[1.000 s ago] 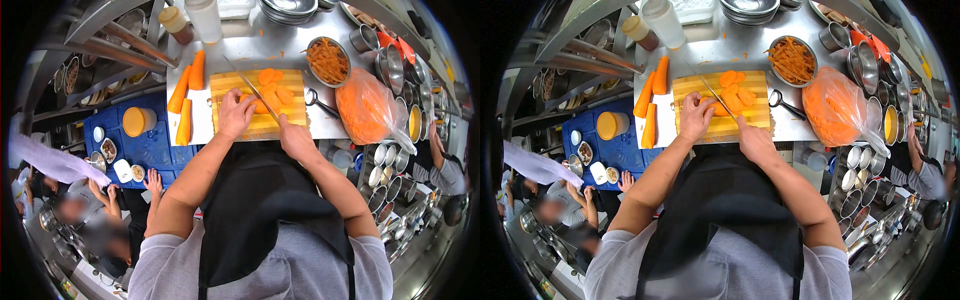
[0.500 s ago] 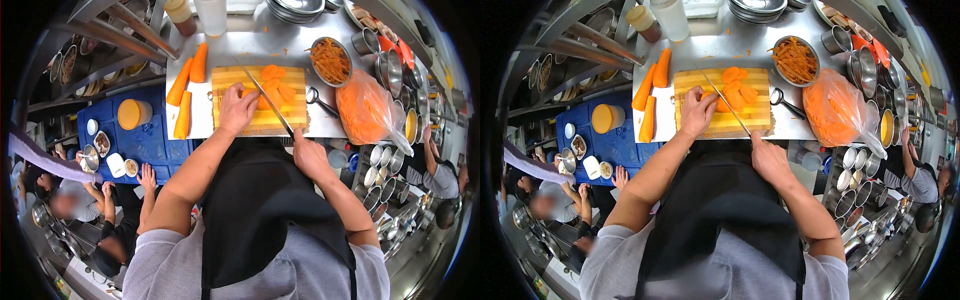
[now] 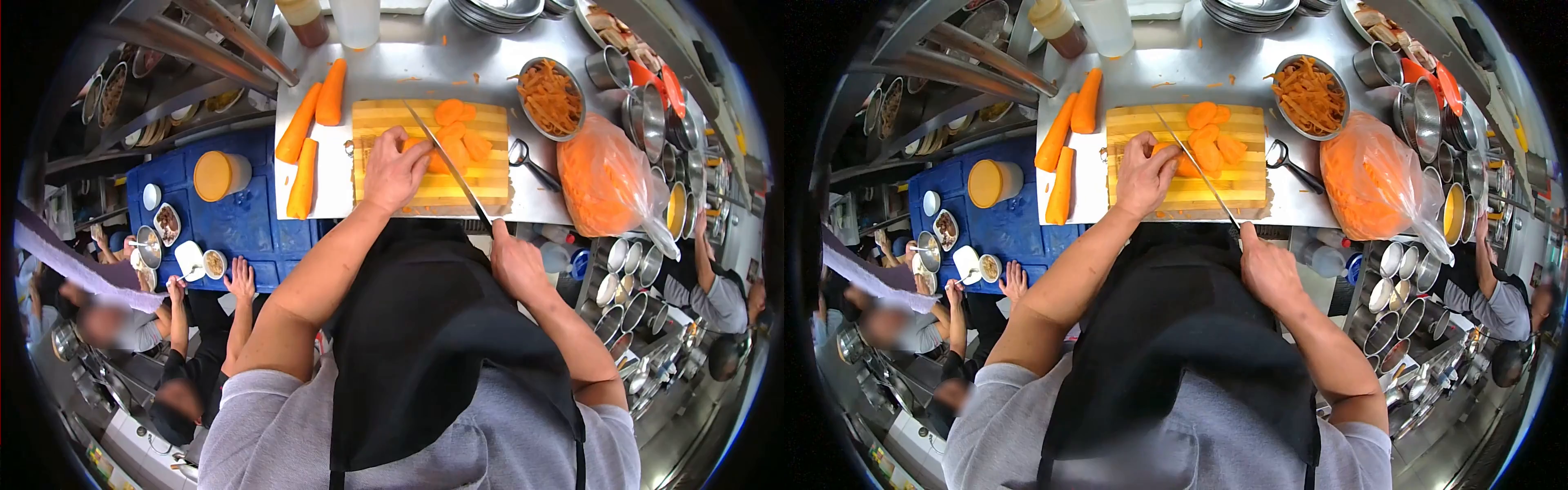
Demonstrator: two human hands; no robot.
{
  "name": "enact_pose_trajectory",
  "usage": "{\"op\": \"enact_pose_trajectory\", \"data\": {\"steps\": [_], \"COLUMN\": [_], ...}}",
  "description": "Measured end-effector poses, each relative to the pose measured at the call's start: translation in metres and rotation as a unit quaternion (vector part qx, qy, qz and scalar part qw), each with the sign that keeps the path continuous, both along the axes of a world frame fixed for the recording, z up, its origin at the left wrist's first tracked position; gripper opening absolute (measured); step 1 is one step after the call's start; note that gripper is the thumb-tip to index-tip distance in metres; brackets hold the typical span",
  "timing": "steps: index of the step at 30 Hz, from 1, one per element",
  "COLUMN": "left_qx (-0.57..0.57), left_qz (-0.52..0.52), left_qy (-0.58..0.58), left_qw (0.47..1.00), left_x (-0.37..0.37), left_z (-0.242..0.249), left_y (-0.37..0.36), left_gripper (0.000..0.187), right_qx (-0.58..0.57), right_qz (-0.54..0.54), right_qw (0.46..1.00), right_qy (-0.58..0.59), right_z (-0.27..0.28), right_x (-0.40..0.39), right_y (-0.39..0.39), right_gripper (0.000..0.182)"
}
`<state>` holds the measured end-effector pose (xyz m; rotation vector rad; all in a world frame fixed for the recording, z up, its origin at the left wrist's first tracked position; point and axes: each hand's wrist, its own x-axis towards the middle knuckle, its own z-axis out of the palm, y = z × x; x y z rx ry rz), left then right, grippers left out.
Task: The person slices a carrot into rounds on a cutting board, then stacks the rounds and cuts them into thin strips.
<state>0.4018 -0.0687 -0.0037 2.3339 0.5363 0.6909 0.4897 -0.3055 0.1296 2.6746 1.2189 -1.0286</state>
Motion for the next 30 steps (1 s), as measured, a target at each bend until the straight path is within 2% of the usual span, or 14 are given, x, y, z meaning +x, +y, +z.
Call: {"op": "enact_pose_trajectory", "data": {"steps": [4,7,10,13,19,26,28,30], "left_qx": [-0.007,-0.005,0.000,0.014,0.012,0.013,0.007,-0.005], "left_qz": [0.006,0.003,0.005,0.005,0.009,0.012,0.010,0.011], "left_qy": [0.008,-0.007,0.003,-0.001,-0.020,-0.020,-0.022,-0.008], "left_qw": [1.000,1.000,1.000,1.000,1.000,1.000,1.000,1.000], "left_x": [0.000,0.000,0.000,0.001,0.001,0.001,0.000,0.000], "left_z": [0.000,0.004,0.004,0.000,-0.002,0.003,0.003,0.002], "left_y": [0.000,0.000,0.000,0.000,0.000,0.001,0.001,0.001], "left_gripper": [0.024,0.024,0.024,0.024,0.025,0.024,0.024,0.024], "right_qx": [-0.004,0.030,0.011,0.044,0.026,0.026,-0.004,0.023], "right_qz": [0.011,0.018,0.005,0.005,-0.009,0.002,-0.007,-0.002], "right_qw": [1.000,0.999,1.000,0.999,0.999,1.000,1.000,1.000], "right_qy": [0.008,0.013,0.010,0.009,0.025,0.015,0.018,0.014], "right_z": [-0.010,-0.044,-0.053,-0.037,0.008,0.003,-0.005,-0.025], "right_x": [0.005,0.010,0.013,0.010,0.002,0.000,0.000,0.003], "right_y": [0.003,0.012,0.021,0.009,-0.003,-0.003,0.002,0.005], "right_gripper": [0.015,0.015,0.015,0.015,0.015,0.014,0.014,0.015]}}
